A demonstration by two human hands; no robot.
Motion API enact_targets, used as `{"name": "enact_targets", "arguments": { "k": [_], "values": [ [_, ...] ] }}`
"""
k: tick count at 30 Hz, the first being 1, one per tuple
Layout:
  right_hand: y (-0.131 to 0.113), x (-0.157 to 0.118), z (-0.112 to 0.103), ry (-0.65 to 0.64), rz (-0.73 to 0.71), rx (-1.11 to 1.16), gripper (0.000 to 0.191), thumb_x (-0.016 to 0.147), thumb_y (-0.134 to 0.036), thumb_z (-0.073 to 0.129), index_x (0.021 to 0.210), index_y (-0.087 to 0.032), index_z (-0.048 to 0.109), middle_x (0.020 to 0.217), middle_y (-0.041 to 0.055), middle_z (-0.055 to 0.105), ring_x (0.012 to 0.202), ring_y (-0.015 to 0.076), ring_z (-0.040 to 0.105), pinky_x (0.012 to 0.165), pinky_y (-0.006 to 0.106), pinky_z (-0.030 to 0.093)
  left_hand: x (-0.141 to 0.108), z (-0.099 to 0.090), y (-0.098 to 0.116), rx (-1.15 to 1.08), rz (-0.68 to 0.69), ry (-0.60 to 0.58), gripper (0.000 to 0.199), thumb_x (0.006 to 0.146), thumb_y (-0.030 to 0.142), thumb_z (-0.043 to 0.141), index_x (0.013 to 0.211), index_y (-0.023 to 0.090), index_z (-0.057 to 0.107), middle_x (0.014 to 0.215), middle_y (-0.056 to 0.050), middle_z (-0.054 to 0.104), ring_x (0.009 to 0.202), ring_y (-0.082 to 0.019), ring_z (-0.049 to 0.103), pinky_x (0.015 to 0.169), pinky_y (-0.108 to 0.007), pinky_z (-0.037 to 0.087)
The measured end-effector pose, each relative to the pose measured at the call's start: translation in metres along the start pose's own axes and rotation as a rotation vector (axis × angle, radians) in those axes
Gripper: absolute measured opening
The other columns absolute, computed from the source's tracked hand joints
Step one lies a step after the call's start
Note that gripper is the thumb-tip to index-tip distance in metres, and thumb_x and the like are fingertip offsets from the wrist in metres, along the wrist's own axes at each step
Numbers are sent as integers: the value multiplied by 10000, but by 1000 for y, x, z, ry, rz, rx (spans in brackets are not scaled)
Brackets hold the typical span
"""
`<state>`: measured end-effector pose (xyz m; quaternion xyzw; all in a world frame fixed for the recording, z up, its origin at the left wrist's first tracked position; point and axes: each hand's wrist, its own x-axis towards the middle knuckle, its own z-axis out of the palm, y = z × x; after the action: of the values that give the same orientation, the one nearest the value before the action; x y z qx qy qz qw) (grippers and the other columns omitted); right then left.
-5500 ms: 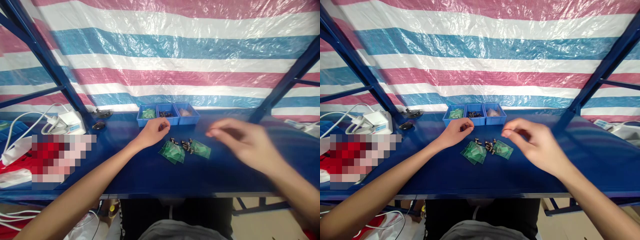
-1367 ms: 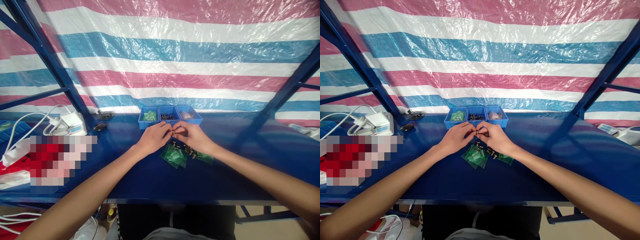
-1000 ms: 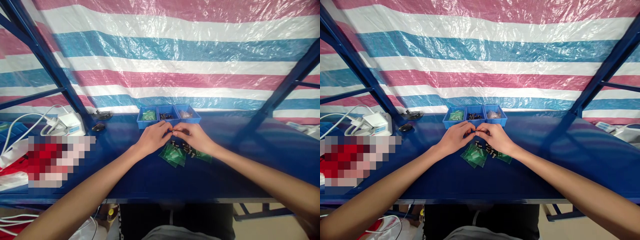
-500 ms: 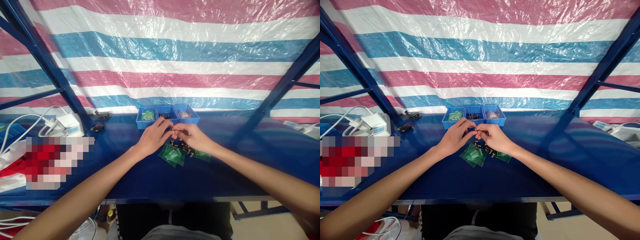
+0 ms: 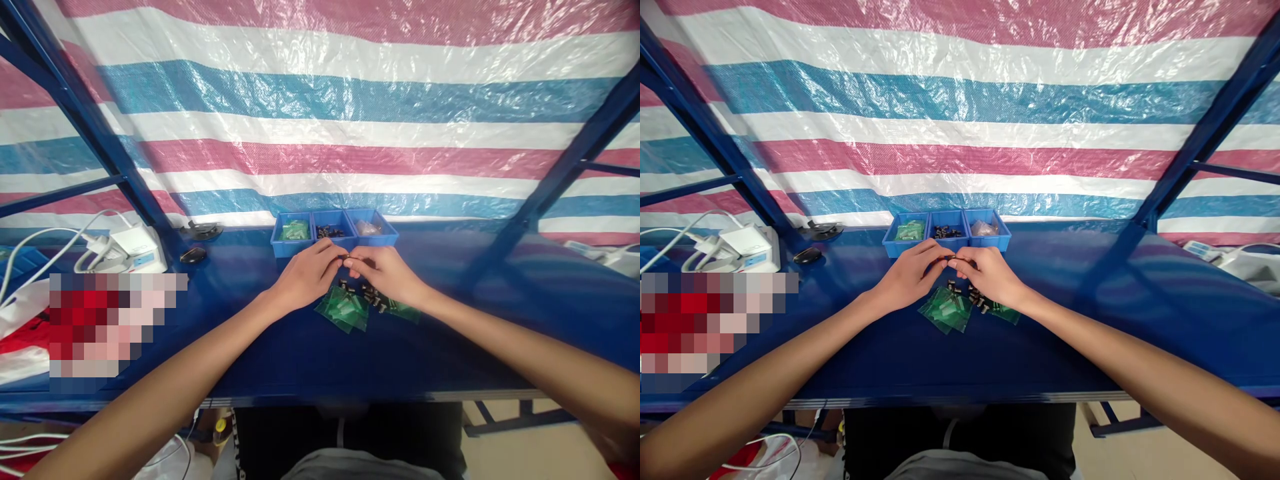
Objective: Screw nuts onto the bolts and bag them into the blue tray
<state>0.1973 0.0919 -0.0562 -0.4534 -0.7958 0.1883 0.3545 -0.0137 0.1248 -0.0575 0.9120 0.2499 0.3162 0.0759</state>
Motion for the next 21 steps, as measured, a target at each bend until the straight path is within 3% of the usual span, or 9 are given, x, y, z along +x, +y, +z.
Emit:
{"name": "enact_targets", "arguments": {
  "k": [10, 18, 21],
  "values": [
    [-3, -2, -3, 63, -31, -87, 340, 1005, -403, 581, 767, -175, 668, 678, 4, 657, 562, 127, 538, 567, 286, 347, -2, 2, -1, 120, -11, 0, 245, 1087, 336, 421, 1081, 184, 612, 1006, -36, 623, 849, -158, 607, 657, -279, 396],
    [-3, -3, -9, 72, -222, -209, 148, 998, -251, 578, 908, -176, 667, 793, 15, 680, 637, 131, 579, 605, 266, 417, -1, 0, -3, 97, -50, -67, 350, 1102, 343, 347, 856, 173, 528, 810, -3, 502, 709, -133, 495, 602, -287, 325],
    [1, -3, -9, 68, -304, -297, 168, 1032, -245, 522, 1003, -173, 671, 934, 58, 724, 791, 180, 667, 701, 290, 472, 0, 0, -4, 97, -39, -88, 357, 1099, 348, 353, 840, 172, 525, 790, -2, 488, 717, -134, 501, 605, -289, 322]
  ]
}}
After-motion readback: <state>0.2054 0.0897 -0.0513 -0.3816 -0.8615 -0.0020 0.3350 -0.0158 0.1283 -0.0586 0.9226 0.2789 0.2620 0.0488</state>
